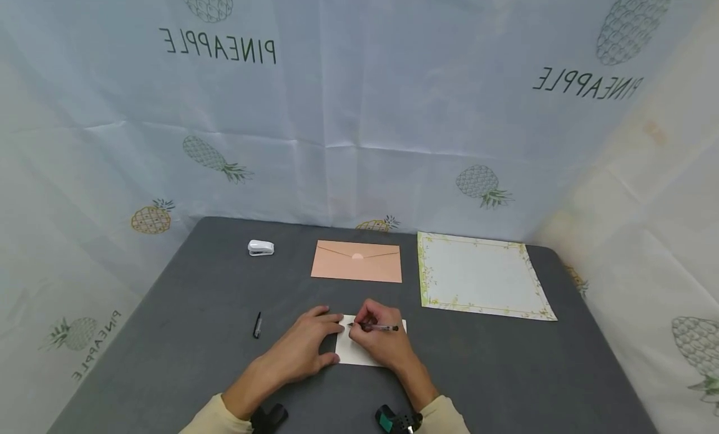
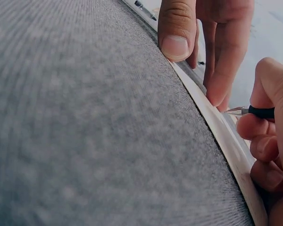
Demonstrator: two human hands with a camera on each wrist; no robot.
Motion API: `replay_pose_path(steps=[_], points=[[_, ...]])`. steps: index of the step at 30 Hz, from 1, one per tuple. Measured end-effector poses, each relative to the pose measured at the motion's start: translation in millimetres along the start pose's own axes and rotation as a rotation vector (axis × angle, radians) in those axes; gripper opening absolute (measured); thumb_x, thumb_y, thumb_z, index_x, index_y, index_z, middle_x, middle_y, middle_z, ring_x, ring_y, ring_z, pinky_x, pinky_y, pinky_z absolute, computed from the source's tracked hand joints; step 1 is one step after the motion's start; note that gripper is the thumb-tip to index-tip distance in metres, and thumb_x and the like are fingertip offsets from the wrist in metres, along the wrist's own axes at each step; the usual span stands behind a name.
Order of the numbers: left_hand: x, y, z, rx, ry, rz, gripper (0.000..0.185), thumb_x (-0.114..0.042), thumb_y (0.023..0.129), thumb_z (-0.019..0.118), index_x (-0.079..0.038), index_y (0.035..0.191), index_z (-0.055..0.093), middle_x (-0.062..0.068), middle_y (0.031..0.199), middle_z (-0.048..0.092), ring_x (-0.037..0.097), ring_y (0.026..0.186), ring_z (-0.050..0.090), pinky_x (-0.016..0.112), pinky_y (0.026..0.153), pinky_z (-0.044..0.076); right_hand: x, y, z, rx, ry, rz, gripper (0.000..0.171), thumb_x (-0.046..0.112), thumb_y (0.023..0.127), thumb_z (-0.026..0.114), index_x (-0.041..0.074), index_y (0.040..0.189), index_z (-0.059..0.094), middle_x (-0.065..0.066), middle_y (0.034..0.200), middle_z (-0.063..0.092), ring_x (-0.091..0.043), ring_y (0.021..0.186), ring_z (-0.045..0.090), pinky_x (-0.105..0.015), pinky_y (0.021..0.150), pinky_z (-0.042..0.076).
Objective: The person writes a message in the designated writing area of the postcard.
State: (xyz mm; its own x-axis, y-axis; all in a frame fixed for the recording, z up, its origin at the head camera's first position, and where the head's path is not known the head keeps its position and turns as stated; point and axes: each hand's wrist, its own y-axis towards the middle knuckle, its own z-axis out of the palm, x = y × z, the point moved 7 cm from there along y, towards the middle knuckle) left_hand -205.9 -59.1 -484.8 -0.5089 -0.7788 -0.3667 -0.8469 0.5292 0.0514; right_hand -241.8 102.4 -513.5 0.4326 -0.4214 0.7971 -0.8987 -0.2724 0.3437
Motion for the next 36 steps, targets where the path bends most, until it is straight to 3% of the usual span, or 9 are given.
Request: replay_pose_path(steps=[17,25,30,36], points=[[0.8,-0.8,-1.9,-0.033,-0.032,0.009,0.047,-0.025,0.084,0.097,-0.010,0.126,0.081,0.007,0.144,0.073,0.039,0.143,0.060,0.060,0.118,0.051,5,1,1,-0.018,-0.045,-0.074,0.031,0.000,0.082,0.078,0.029,0.081,0.066,0.020,0.069,0.060,0.001,0.062,0.051,-0.019,0.055,0.041],[14.5,2.7,13.6,-0.111,-0.054,0.057,0.049,-0.029,0.082,0.099,-0.012,0.125,0.082,0.008,0.143,0.074,0.041,0.139,0.062,0.062,0.114,0.052,3,2,1,-0.020,-0.045,-0.069,0.032,-0.001,0.082,0.078,0.029,0.081,0.066,0.020,0.070,0.063,0.001,0.061,0.053,-0.019,0.055,0.043],[2.2,-0.5,0.3,-0.062,-0.037,0.016,0.048,-0.025,0.083,0.098,-0.010,0.125,0.082,0.008,0.144,0.074,0.039,0.141,0.062,0.061,0.117,0.052,3,1,-1,-0.023,-0.037,-0.087,0.033,-0.002,0.080,0.077,0.029,0.078,0.064,0.019,0.067,0.059,0.001,0.060,0.049,-0.018,0.054,0.038],[-0.4,-0.8,-2.5,-0.044,-0.028,0.002,0.048,-0.026,0.084,0.098,-0.010,0.125,0.082,0.008,0.144,0.074,0.039,0.142,0.061,0.060,0.118,0.051,4,0,-2,-0.031,-0.021,-0.104,0.035,-0.003,0.080,0.078,0.029,0.079,0.066,0.018,0.070,0.063,0.001,0.061,0.052,-0.019,0.054,0.042]])
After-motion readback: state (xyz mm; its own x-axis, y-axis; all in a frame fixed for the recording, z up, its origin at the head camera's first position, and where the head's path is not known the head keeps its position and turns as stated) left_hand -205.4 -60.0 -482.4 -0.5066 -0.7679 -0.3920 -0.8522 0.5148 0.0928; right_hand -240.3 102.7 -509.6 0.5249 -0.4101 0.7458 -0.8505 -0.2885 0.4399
